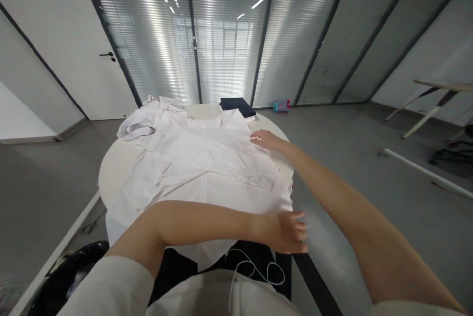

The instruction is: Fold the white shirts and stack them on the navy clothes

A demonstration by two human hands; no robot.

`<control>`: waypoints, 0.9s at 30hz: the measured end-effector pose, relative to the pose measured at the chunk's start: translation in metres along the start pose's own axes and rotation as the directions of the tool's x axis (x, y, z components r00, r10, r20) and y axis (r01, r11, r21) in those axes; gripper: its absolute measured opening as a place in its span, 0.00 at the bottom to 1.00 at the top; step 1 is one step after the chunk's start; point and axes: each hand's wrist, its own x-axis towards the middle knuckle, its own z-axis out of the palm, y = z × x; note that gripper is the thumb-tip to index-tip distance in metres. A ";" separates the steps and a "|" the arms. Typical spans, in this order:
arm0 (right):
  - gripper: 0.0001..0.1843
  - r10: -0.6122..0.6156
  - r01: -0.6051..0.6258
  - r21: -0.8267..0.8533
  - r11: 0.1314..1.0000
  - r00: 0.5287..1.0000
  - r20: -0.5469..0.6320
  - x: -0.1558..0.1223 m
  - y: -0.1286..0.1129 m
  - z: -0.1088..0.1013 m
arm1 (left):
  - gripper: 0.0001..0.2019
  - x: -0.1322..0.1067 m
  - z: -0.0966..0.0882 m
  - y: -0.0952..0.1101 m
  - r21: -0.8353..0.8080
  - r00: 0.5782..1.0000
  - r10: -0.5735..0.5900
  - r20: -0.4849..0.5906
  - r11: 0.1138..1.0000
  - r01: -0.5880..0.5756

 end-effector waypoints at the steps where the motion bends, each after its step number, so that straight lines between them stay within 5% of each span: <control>1: 0.16 -0.002 0.002 -0.001 1.000 1.000 0.011 -0.003 0.002 0.000 | 0.13 0.005 0.011 0.002 -0.002 1.000 -0.027 0.007 1.000 0.027; 4: 0.14 -0.003 0.003 0.001 1.000 1.000 0.029 -0.013 0.006 0.001 | 0.23 0.009 0.030 0.000 0.000 0.990 -0.088 0.106 0.996 0.088; 7: 0.14 0.000 -0.001 0.019 1.000 1.000 0.025 -0.019 0.011 0.001 | 0.12 0.008 0.018 -0.008 -0.064 0.984 -0.021 0.179 0.997 0.033; 11: 0.16 0.049 -0.048 0.068 0.997 0.999 -0.011 -0.025 0.020 -0.005 | 0.05 0.001 -0.049 -0.018 -0.180 0.997 0.022 0.078 0.984 -0.007; 14: 0.15 0.130 -0.124 0.124 0.985 0.991 -0.039 -0.026 0.029 -0.012 | 0.08 -0.018 -0.117 -0.027 -0.209 0.990 -0.123 -0.070 0.972 0.106; 17: 0.14 0.242 -0.229 0.186 0.955 0.969 -0.048 -0.019 0.034 -0.018 | 0.10 -0.051 -0.171 -0.029 -0.258 0.912 -0.361 -0.194 0.916 0.307; 19: 0.16 0.321 -0.306 0.231 0.924 0.946 -0.033 -0.009 0.034 -0.018 | 0.11 -0.075 -0.191 -0.025 -0.250 0.858 -0.450 -0.249 0.885 0.392; 23: 0.21 0.442 -0.421 0.293 0.858 0.897 -0.004 0.028 0.026 -0.011 | 0.12 -0.112 -0.198 -0.007 -0.202 0.805 -0.499 -0.322 0.866 0.457; 27: 0.20 0.491 -0.468 0.299 0.832 0.871 -0.003 0.072 0.013 -0.003 | 0.13 -0.129 -0.193 0.010 -0.327 0.772 -0.545 -0.327 0.832 0.449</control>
